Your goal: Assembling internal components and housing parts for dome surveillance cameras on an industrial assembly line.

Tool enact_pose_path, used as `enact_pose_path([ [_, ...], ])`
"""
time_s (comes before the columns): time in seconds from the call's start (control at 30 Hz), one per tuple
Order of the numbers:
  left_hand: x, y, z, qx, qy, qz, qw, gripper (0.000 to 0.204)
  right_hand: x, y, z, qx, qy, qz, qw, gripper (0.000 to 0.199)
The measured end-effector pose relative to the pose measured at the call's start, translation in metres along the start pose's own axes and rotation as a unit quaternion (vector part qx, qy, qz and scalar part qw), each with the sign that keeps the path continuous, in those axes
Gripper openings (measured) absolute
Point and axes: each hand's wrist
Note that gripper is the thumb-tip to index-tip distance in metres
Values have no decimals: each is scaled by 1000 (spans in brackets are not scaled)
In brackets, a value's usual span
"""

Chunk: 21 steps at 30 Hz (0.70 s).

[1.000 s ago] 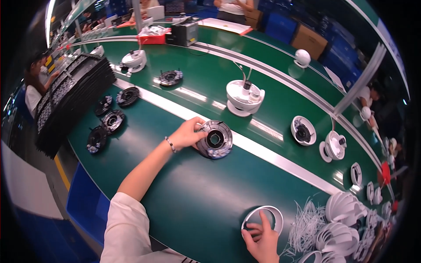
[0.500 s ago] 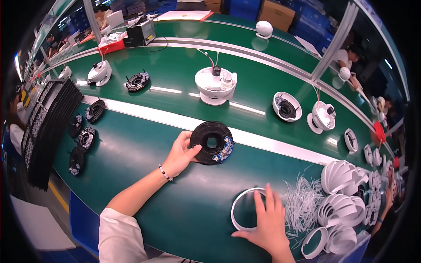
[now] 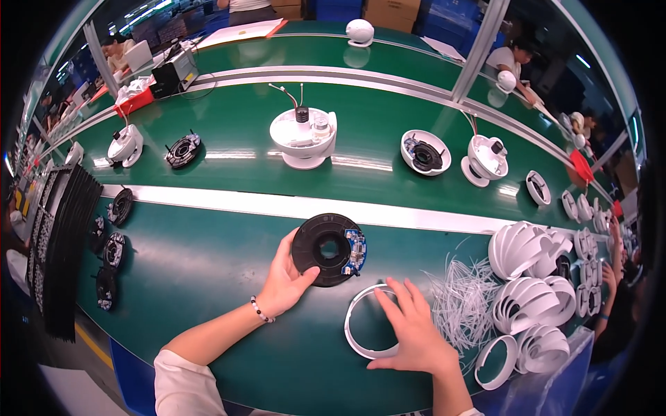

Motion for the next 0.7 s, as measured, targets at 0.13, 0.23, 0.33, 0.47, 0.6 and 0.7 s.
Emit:
enact_pose_path([
  [0.13,1,1,3,10,24,4,1000,68,7,7,4,-64,-22,-3,998,98],
  [0.23,3,0,4,5,34,-6,999,69,11,12,-3,29,-20,-90,995,100],
  [0.33,6,10,6,-5,71,2,997,69,15,20,-11,400,-28,-306,863,103],
  [0.47,-4,45,9,-27,73,84,993,73,30,26,7,586,21,-336,737,99],
  [0.6,-12,39,18,79,-5,284,955,81,40,40,9,474,-11,-380,795,102],
  [0.7,-6,25,-1,-135,-218,355,899,84,34,45,12,397,5,-366,842,107],
])
Point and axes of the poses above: each hand's wrist, its own x-axis towards the middle knuckle, its own y-axis out of the palm, z = x × y, and after that the axes turned 4 degrees about -y, right-handed
